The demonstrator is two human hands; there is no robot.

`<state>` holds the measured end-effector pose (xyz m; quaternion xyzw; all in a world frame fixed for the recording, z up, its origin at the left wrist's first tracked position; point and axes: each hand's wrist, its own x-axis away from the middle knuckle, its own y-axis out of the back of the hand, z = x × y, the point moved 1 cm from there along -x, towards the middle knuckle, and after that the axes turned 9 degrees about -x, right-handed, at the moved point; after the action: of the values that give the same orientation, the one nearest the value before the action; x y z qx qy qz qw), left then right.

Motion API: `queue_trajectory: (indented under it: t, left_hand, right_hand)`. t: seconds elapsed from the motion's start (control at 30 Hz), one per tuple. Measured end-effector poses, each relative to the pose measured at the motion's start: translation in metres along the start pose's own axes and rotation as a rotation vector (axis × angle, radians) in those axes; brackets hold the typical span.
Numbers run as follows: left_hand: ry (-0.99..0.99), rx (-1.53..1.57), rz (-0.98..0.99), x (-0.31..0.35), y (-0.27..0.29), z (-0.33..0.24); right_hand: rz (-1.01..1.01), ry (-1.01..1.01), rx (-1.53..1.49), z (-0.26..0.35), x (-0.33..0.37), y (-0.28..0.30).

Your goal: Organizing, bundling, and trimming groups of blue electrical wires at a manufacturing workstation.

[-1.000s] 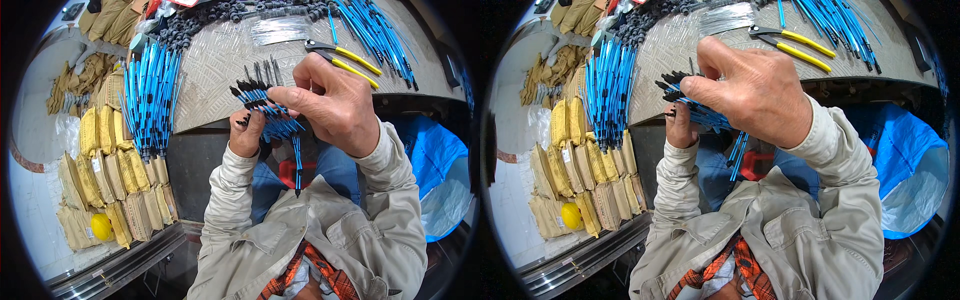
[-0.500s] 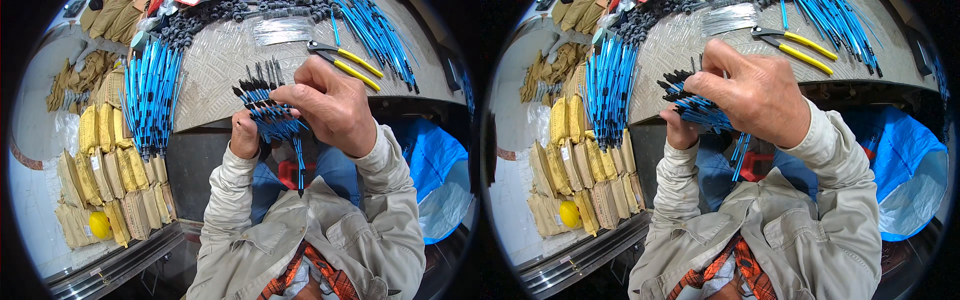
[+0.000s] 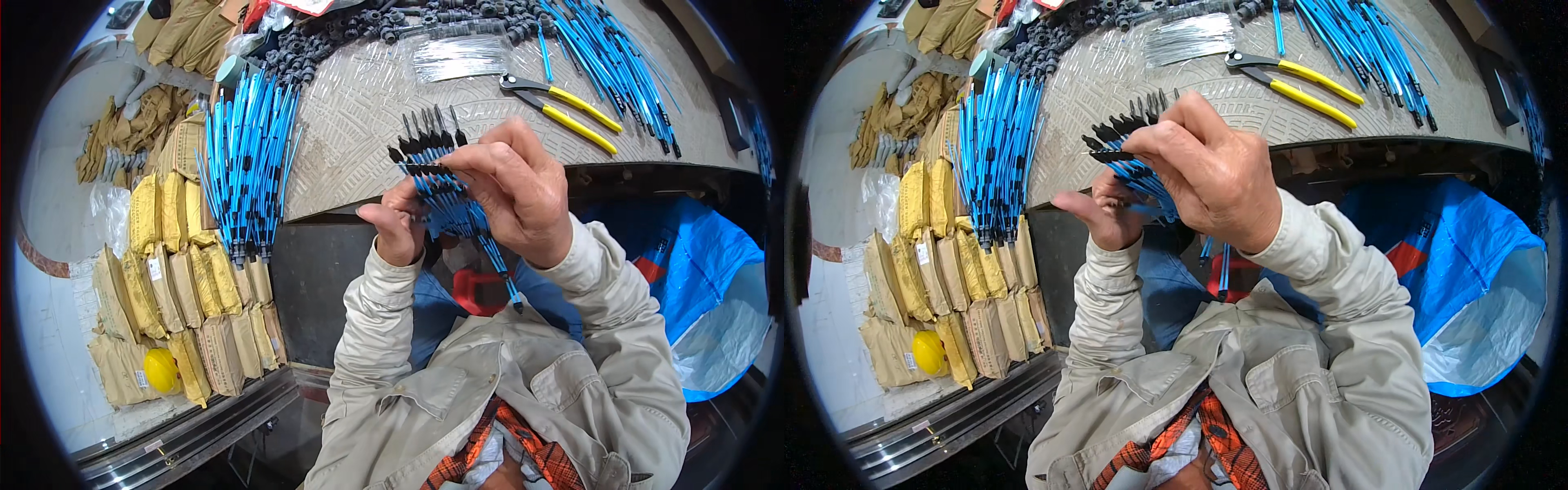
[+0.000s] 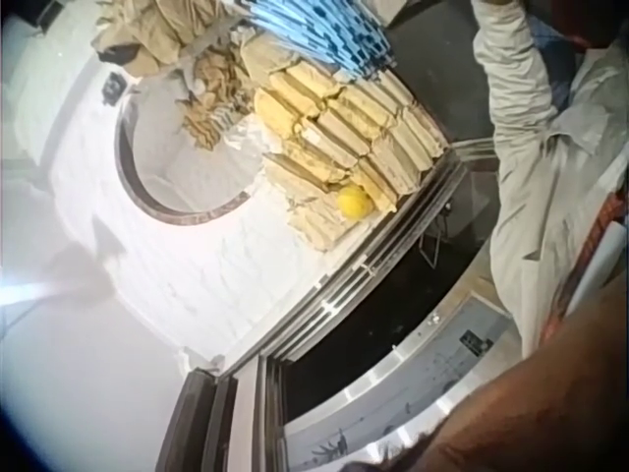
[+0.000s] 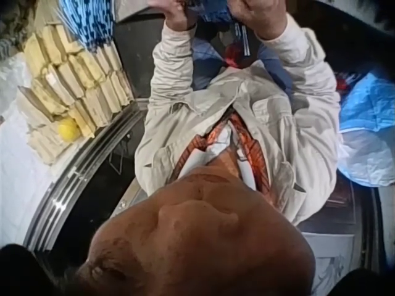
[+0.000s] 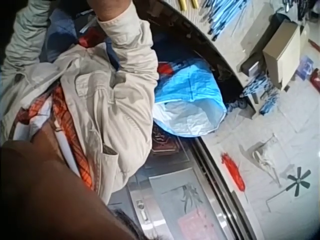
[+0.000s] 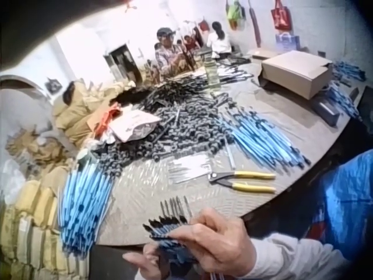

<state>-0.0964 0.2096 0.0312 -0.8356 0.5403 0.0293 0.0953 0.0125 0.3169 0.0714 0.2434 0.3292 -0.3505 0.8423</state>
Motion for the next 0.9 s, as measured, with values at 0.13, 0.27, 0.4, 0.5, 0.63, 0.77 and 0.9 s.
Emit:
queue_trajectory:
  t: [0.13, 0.27, 0.4, 0.5, 0.63, 0.77, 0.9]
  left_hand:
    - [0.029, 0.007, -0.078, 0.001, -0.004, -0.004]
    - [0.030, -0.052, -0.050, -0.001, 0.001, 0.000]
    - [0.038, -0.107, -0.022, -0.003, 0.003, 0.005]
    - [0.039, -0.030, -0.020, -0.006, 0.000, 0.005]
    - [0.037, 0.055, -0.032, -0.006, -0.003, 0.007]
    - [0.029, 0.086, -0.066, -0.005, -0.004, 0.010]
    - [-0.004, 0.214, -0.048, -0.007, -0.006, 0.011]
  right_hand:
    - [-0.003, -0.033, 0.031, 0.001, -0.001, 0.001]
    - [0.197, 0.022, 0.238, 0.007, -0.011, 0.009]
    - [0.271, 0.072, 0.334, 0.010, -0.017, 0.012]
    - [0.255, 0.087, 0.331, 0.007, -0.017, 0.013]
    - [0.242, 0.090, 0.323, 0.007, -0.016, 0.014]
    - [0.250, 0.053, 0.320, 0.010, -0.018, 0.019]
    - [0.308, 0.099, 0.380, 0.014, -0.026, 0.026]
